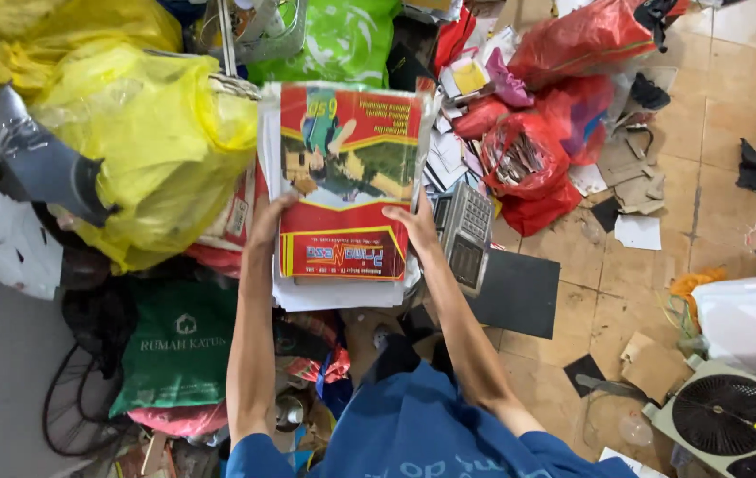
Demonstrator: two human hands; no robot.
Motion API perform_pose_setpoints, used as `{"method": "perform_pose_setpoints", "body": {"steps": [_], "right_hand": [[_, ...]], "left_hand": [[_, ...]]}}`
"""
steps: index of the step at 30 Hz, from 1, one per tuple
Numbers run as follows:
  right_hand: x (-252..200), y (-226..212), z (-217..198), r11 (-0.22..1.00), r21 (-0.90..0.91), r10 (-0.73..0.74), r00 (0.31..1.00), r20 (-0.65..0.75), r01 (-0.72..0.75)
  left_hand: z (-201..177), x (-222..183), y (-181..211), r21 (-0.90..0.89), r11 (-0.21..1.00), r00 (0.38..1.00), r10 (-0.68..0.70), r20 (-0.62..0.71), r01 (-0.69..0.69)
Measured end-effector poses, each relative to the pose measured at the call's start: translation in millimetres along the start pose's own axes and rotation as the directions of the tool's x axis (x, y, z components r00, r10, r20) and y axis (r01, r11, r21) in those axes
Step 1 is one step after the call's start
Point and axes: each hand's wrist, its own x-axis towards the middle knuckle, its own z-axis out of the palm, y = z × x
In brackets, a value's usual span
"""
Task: Counting and recording stacks of books and documents in a workspace.
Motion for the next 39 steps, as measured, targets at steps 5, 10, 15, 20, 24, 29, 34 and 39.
{"method": "perform_pose_setpoints", "body": {"steps": [5, 10, 15, 20, 24, 29, 34, 39], "right_hand": [[-19, -67, -3, 0.978, -0.166, -0.128, 0.992, 0.008, 0.128], [-53, -115, -48, 0.959, -0.181, -0.217, 0.976, 0.017, 0.217], [-81, -163, -129, 0.966, -0.124, -0.226, 0.974, 0.033, 0.228], [-110, -193, -238, 0.95, -0.139, -0.274, 0.96, 0.058, 0.28], [-144, -213, -319, 0.964, -0.202, -0.172, 0.985, 0.012, 0.171], [-204, -221, -387, 0.959, -0.26, -0.143, 0.985, -0.097, 0.114], [-259, -164, -461, 0.954, -0.276, 0.031, 0.953, -0.3, -0.118], [-306, -70, -541, 0.957, -0.101, 0.216, 0.902, -0.374, -0.271]], "left_hand": [[66, -53, 66, 0.11, 0.965, 0.972, 0.234, 0.033, -0.236], [137, -89, 67, 0.133, 0.949, 0.958, 0.288, -0.003, -0.285], [227, -107, 47, 0.138, 0.912, 0.922, 0.375, 0.097, -0.386], [338, -125, -6, 0.132, 0.95, 0.959, 0.285, 0.003, -0.283], [407, -127, -74, 0.107, 0.956, 0.961, 0.275, -0.012, -0.272], [475, -147, -149, 0.006, 0.998, 0.994, 0.055, 0.093, -0.056], [490, -154, -244, 0.014, 1.0, 0.985, -0.012, 0.17, 0.01], [507, -172, -283, 0.1, 0.987, 0.978, -0.141, 0.154, 0.126]]}}
